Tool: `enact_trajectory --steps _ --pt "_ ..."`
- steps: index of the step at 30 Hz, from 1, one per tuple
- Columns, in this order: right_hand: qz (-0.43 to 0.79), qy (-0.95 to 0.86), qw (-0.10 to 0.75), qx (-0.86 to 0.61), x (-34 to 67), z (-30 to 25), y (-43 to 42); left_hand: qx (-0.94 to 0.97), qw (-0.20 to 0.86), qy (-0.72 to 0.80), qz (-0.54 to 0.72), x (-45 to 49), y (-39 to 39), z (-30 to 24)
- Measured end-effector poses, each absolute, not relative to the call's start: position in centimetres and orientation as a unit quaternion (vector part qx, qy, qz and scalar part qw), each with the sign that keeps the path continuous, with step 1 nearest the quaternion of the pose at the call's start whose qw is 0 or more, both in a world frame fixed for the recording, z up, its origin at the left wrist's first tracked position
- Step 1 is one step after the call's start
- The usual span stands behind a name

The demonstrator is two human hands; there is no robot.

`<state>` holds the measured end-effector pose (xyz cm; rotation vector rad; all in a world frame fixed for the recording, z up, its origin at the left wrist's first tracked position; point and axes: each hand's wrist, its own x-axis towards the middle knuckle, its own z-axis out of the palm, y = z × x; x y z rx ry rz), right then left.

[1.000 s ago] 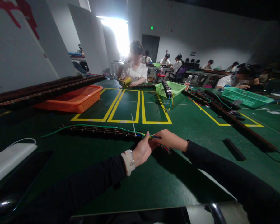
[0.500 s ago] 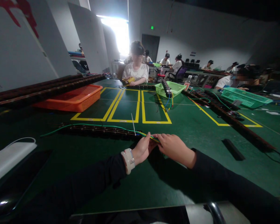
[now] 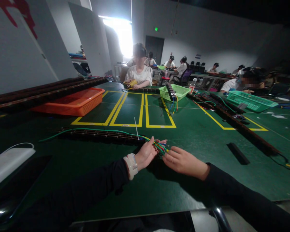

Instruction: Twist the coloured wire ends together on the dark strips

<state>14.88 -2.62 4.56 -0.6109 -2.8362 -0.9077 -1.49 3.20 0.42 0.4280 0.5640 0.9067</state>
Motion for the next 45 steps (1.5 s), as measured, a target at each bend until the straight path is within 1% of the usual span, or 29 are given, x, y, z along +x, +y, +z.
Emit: enact_trajectory --steps 2,4,9,12,14,17,20,23,28,30,32,35,37,39,41,43,45 --pt "-0.299 -0.936 0.074 -0.171 14.7 4.8 -2.8 0.21 0.83 0.274 0.438 -1.4 3.2 0.4" --pt "-0.287 -0.935 0.106 -0.176 14.5 5.2 -2.8 0.203 0.832 0.274 0.437 -1.2 3.2 0.3" --pt "-0.214 -0.916 0.189 -0.281 15.0 6.6 -1.8 0.203 0.834 0.276 0.433 -1.3 3.0 0.4" --pt "-0.212 -0.889 0.214 -0.346 16.0 6.7 -0.2 0.217 0.83 0.293 0.423 -1.5 2.7 1.0" --pt "-0.222 -0.872 0.195 -0.391 16.6 6.1 1.3 0.213 0.83 0.294 0.424 -1.7 2.6 1.3" --pt "-0.228 -0.859 0.117 -0.443 17.1 4.6 3.7 0.208 0.826 0.297 0.432 -1.7 2.6 1.4" --pt "-0.228 -0.865 0.036 -0.445 16.7 3.0 5.5 0.212 0.821 0.303 0.435 -1.5 2.8 1.0" --pt "-0.223 -0.879 -0.004 -0.421 16.1 2.0 6.4 0.217 0.821 0.293 0.439 -1.5 2.9 0.8" --pt "-0.192 -0.879 0.01 -0.436 16.1 1.4 6.3 0.21 0.826 0.287 0.437 -1.6 3.0 0.9" --pt "-0.174 -0.875 0.039 -0.45 16.3 1.5 5.7 0.204 0.83 0.285 0.435 -1.6 3.0 0.9" --pt "-0.159 -0.87 0.094 -0.457 16.4 1.7 4.9 0.197 0.833 0.283 0.431 -1.6 3.1 0.9" --pt "-0.138 -0.876 0.19 -0.422 16.8 2.3 3.4 0.189 0.835 0.287 0.429 -1.6 3.2 0.8" --pt "-0.13 -0.9 0.218 -0.353 17.0 2.6 2.4 0.188 0.84 0.285 0.421 -1.6 3.2 0.7" --pt "-0.141 -0.93 0.207 -0.269 17.2 2.7 1.8 0.19 0.847 0.278 0.412 -1.6 3.2 0.6" --pt "-0.168 -0.949 0.173 -0.203 17.3 2.6 1.4 0.193 0.847 0.27 0.415 -1.6 3.1 0.6" --pt "-0.2 -0.953 0.15 -0.169 17.2 2.3 1.3 0.195 0.843 0.266 0.425 -1.5 3.1 0.7" --pt "-0.22 -0.948 0.158 -0.167 17.2 2.1 1.3 0.2 0.841 0.263 0.428 -1.5 3.1 0.8"
